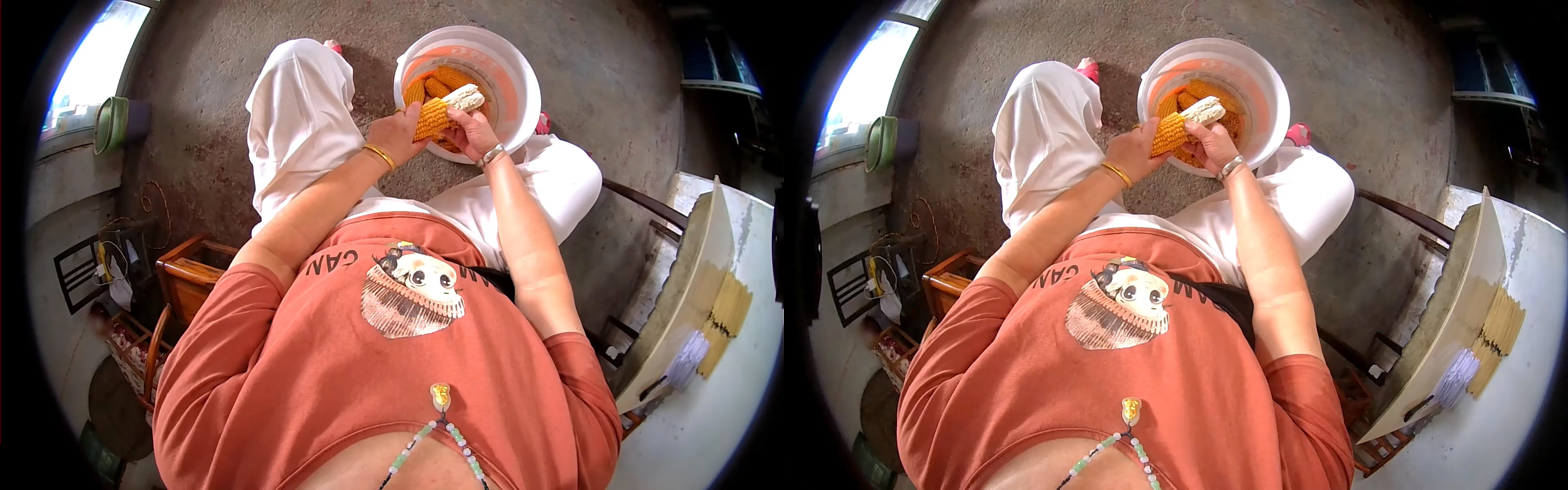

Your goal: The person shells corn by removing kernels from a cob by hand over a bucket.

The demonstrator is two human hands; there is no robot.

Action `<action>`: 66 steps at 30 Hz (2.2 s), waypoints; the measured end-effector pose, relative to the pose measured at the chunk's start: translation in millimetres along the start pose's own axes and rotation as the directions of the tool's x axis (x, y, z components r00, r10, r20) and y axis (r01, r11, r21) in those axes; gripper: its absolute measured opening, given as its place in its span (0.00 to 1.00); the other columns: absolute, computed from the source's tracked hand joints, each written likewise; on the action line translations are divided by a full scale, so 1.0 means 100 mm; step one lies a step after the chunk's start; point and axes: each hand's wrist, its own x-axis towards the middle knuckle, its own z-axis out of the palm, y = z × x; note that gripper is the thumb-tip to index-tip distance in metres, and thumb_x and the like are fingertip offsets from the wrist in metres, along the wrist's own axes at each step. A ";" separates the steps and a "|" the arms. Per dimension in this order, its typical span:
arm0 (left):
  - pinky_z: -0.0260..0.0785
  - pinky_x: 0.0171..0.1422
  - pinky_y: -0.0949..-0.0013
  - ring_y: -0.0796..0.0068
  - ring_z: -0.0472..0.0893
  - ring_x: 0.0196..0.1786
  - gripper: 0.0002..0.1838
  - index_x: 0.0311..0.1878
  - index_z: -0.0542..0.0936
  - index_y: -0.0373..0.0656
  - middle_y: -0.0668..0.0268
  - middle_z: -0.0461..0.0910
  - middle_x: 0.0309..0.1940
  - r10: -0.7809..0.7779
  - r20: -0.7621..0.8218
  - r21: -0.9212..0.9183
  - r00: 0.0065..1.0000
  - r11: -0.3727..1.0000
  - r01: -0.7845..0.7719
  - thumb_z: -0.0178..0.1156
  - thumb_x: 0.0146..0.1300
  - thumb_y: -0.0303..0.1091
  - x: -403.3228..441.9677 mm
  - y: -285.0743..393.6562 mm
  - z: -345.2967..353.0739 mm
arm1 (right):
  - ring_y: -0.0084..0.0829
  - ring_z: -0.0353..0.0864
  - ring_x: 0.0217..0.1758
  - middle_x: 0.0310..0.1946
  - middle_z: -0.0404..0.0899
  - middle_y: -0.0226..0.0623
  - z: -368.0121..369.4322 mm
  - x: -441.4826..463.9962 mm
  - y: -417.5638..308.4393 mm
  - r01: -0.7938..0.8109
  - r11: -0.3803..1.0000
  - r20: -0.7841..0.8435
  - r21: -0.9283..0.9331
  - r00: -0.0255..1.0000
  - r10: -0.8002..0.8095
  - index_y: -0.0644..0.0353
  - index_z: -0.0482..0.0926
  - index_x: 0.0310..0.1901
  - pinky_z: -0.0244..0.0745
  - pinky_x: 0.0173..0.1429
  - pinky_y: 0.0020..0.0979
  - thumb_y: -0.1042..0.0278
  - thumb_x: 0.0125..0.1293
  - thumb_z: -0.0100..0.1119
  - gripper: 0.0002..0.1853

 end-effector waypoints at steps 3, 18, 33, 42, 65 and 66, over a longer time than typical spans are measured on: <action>0.75 0.36 0.55 0.53 0.82 0.34 0.29 0.49 0.65 0.45 0.56 0.80 0.34 -0.003 0.013 -0.014 1.000 1.000 0.003 0.66 0.51 0.50 0.01 -0.02 0.01 | 0.26 0.77 0.50 0.48 0.77 0.32 0.02 0.00 0.00 0.015 1.000 0.011 0.004 1.000 -0.015 0.59 0.71 0.53 0.78 0.51 0.29 0.66 0.64 0.59 0.17; 0.75 0.33 0.56 0.54 0.82 0.31 0.29 0.50 0.65 0.44 0.55 0.80 0.34 -0.007 -0.012 0.018 1.000 1.000 0.008 0.66 0.51 0.49 -0.03 0.02 0.02 | 0.28 0.76 0.53 0.49 0.76 0.33 0.11 -0.04 0.00 0.001 0.996 0.001 0.094 1.000 -0.001 0.59 0.71 0.53 0.75 0.56 0.34 0.67 0.65 0.58 0.16; 0.74 0.33 0.55 0.52 0.82 0.32 0.32 0.53 0.65 0.42 0.54 0.80 0.33 -0.063 0.069 0.039 0.996 0.997 0.060 0.65 0.53 0.50 0.00 0.05 0.05 | 0.31 0.76 0.52 0.49 0.76 0.34 0.03 0.04 0.07 0.026 0.982 0.047 0.190 0.998 -0.035 0.60 0.70 0.54 0.72 0.59 0.34 0.70 0.65 0.57 0.16; 0.74 0.33 0.55 0.53 0.82 0.33 0.29 0.53 0.65 0.43 0.54 0.80 0.35 -0.088 0.052 0.069 0.995 0.994 0.084 0.63 0.55 0.50 0.06 0.15 -0.05 | 0.30 0.77 0.51 0.51 0.75 0.34 0.02 0.10 -0.02 -0.056 0.998 -0.094 0.011 0.994 0.056 0.57 0.69 0.55 0.76 0.51 0.36 0.64 0.65 0.55 0.18; 0.73 0.44 0.53 0.49 0.81 0.41 0.33 0.47 0.73 0.42 0.50 0.81 0.37 -0.267 0.190 -0.083 0.945 0.955 0.286 0.67 0.45 0.58 0.12 0.12 -0.08 | 0.33 0.78 0.49 0.46 0.78 0.38 0.17 0.02 0.02 -0.078 0.997 -0.050 0.010 0.996 0.079 0.60 0.69 0.55 0.76 0.53 0.39 0.53 0.68 0.51 0.21; 0.73 0.44 0.53 0.49 0.81 0.41 0.33 0.47 0.73 0.42 0.49 0.81 0.36 -0.267 0.192 -0.094 0.944 0.953 0.289 0.67 0.45 0.58 0.11 0.11 -0.07 | 0.34 0.78 0.49 0.47 0.77 0.38 0.17 0.02 0.02 -0.079 0.997 -0.044 0.014 0.996 0.080 0.61 0.69 0.55 0.76 0.53 0.39 0.53 0.69 0.50 0.21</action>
